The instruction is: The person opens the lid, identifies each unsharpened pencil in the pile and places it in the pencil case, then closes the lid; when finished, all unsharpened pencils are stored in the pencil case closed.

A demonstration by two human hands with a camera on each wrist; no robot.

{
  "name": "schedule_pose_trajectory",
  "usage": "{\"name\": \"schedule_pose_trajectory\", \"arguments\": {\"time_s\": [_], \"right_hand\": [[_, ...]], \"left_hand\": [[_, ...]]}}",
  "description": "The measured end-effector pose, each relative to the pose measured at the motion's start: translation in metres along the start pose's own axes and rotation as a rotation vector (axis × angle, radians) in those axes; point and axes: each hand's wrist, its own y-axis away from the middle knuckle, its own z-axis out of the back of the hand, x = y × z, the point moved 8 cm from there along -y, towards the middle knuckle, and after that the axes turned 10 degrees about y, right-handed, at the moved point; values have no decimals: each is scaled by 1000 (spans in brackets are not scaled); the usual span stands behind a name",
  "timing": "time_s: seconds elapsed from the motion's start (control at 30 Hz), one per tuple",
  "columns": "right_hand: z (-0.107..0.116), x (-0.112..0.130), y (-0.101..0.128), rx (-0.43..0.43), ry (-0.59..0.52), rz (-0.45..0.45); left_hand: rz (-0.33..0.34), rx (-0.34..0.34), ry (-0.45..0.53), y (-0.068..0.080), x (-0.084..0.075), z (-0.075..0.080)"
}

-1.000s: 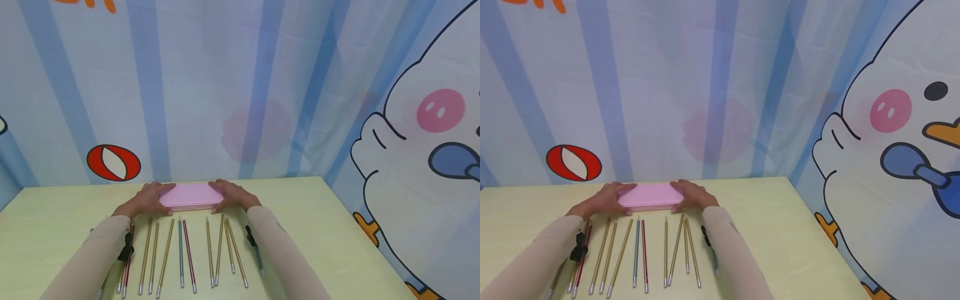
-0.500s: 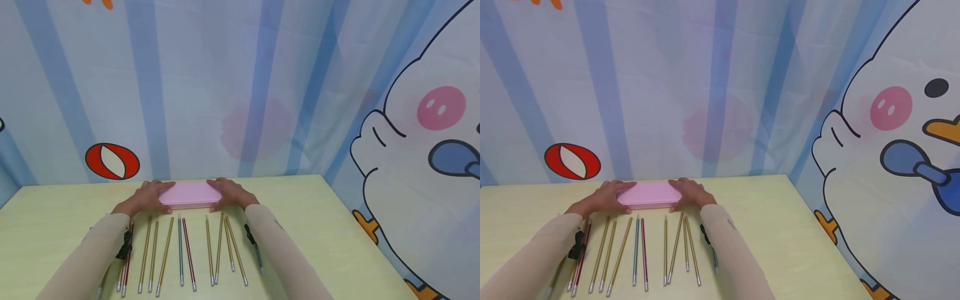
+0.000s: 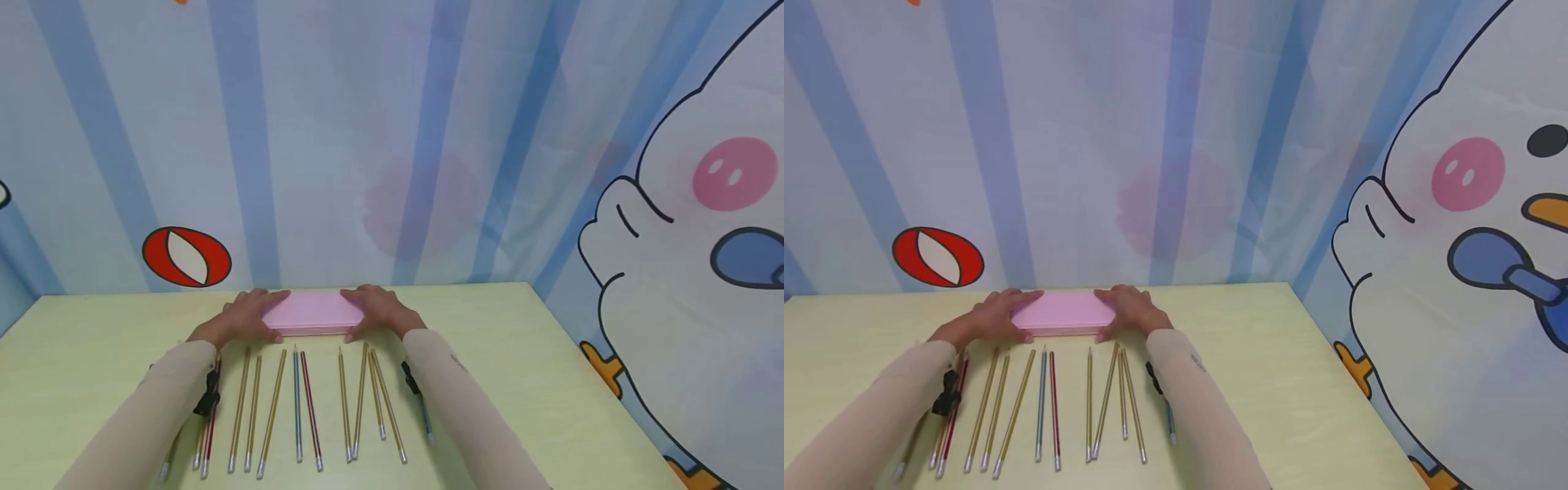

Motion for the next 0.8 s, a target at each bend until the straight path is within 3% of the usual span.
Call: {"name": "schedule_pose_trajectory", "arguments": {"time_s": [0.17, 0.8], "right_hand": [[4, 1, -1, -11, 18, 17], [7, -3, -3, 31, -96, -14]], "left_hand": [[11, 0, -8, 0, 0, 1], [-2, -15, 10, 4, 0, 0]]}}
